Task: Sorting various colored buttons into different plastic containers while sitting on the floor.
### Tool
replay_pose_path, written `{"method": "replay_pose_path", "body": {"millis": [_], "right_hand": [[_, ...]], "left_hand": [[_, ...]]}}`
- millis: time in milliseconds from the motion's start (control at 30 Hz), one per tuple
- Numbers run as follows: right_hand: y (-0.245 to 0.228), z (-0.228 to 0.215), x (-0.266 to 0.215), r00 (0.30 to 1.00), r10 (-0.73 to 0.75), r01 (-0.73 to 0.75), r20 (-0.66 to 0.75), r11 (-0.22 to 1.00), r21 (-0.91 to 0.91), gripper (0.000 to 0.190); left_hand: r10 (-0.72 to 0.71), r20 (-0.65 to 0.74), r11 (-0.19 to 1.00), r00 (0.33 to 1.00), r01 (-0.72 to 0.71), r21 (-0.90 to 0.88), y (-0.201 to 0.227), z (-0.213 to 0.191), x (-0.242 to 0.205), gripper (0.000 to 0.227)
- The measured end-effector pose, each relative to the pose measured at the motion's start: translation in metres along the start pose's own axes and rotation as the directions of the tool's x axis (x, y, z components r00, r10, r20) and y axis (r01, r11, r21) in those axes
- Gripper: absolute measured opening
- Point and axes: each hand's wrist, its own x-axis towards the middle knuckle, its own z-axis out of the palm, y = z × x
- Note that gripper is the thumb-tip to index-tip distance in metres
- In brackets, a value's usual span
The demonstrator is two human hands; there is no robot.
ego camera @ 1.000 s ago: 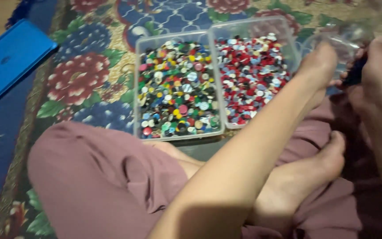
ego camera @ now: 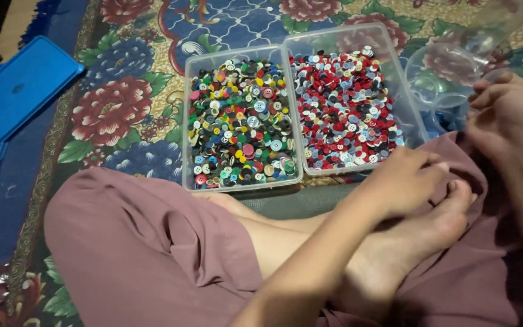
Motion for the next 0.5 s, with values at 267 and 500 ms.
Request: {"method": "replay_pose_path", "body": {"millis": [267, 500], "right_hand": [[0.001, 0.064, -0.065, 0.765, -0.628, 0.608, 0.143, 0.630, -0.483, 0.020], [-0.003, 0.147, -0.141, 0.645, -0.455, 0.761, 0.614, 0.457, -0.461, 0.033]], "left_hand": [[-0.192, 0.134, 0.954, 0.972, 0.153, 0.257, -0.035, -0.003, -0.009, 0.089], [-0.395, 0.256, 0.764, 0.882, 0.160, 0.625, -0.083, 0.010, 0.004, 0.060]]}}
